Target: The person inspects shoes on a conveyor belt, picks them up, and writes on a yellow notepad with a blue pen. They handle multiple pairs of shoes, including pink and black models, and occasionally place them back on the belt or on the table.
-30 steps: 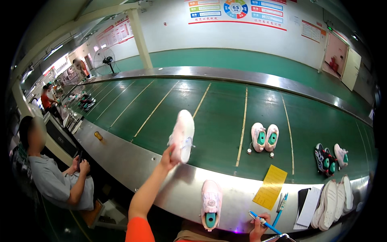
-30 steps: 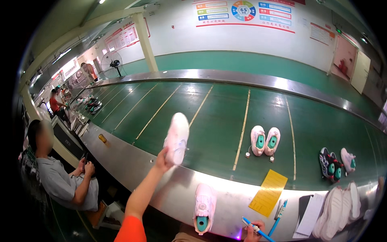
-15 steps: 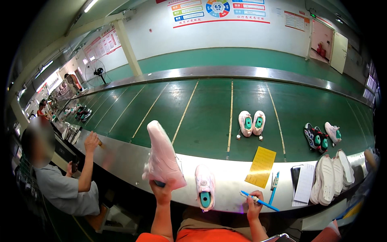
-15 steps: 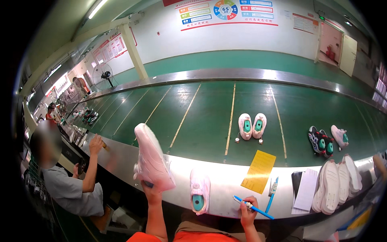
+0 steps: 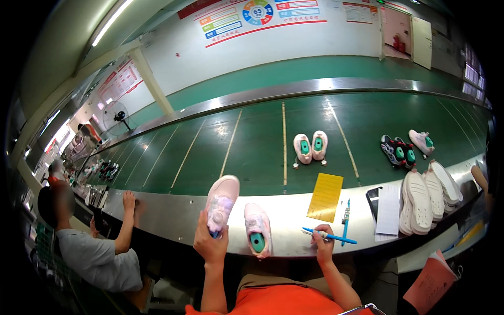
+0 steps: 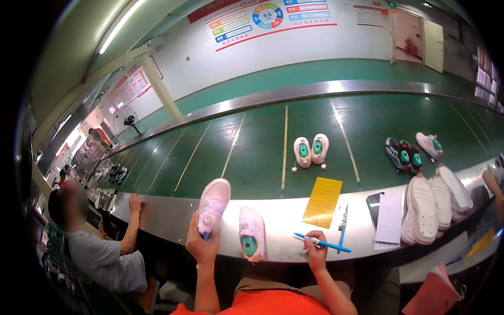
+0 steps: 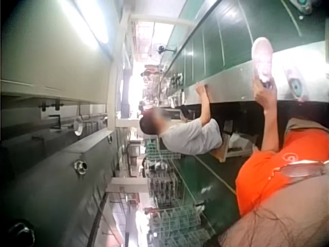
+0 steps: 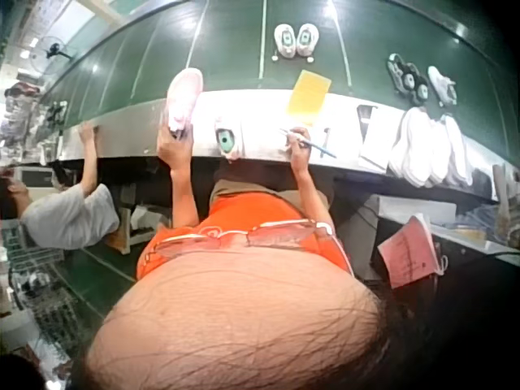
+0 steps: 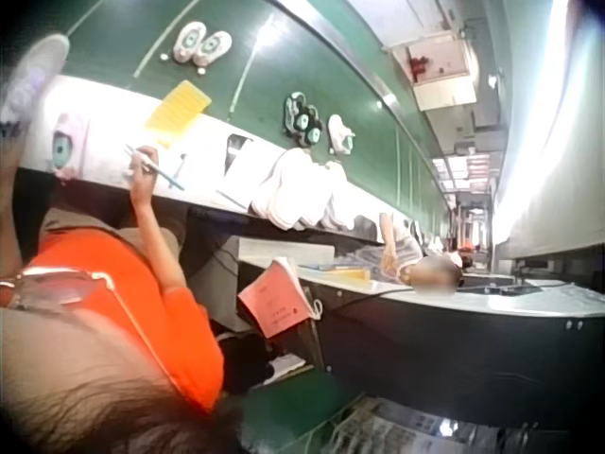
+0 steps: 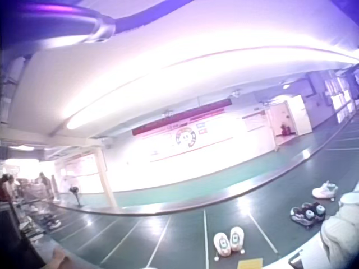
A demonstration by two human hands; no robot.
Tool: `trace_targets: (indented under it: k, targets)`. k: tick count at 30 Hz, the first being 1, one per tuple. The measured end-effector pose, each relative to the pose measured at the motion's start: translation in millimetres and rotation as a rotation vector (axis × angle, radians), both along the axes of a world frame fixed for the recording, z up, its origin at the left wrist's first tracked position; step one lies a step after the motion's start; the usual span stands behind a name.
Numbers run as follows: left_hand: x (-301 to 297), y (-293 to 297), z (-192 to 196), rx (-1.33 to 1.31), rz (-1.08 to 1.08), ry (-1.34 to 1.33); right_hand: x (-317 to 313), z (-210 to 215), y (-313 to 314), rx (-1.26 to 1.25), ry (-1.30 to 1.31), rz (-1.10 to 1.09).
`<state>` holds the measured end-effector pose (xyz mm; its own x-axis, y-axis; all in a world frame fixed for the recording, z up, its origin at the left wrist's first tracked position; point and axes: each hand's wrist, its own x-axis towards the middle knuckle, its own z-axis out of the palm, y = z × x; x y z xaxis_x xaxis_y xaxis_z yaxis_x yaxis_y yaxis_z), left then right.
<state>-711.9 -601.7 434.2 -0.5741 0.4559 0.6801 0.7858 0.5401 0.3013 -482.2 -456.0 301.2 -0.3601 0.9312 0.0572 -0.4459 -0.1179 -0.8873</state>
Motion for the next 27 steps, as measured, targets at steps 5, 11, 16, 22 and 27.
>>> trace_targets:
  k: [5, 11, 16, 22, 27]
  targets:
    - [-38.4, -10.2, -70.5, -0.357, 0.355, -0.394, -1.4, 4.4, -1.4, -0.012, 0.048, 0.003]
    - [-44.1, -13.6, -68.7, -0.462, 0.318, -0.312, -0.9, 3.8, -4.4, -0.029, 0.069, 0.064]
    - [-39.3, -6.0, -64.6, -0.558, 0.306, -0.277, -7.3, 16.1, -8.1, 0.002, 0.050, 0.110]
    - [-38.9, -1.3, -68.8, -0.550, 0.377, -0.335, -49.4, 43.3, -21.0, -0.124, -0.086, -0.043]
    - [-46.6, -11.9, -59.4, -0.575, 0.321, -0.365, -143.6, 30.0, -54.0, 0.003, -0.123, -0.175]
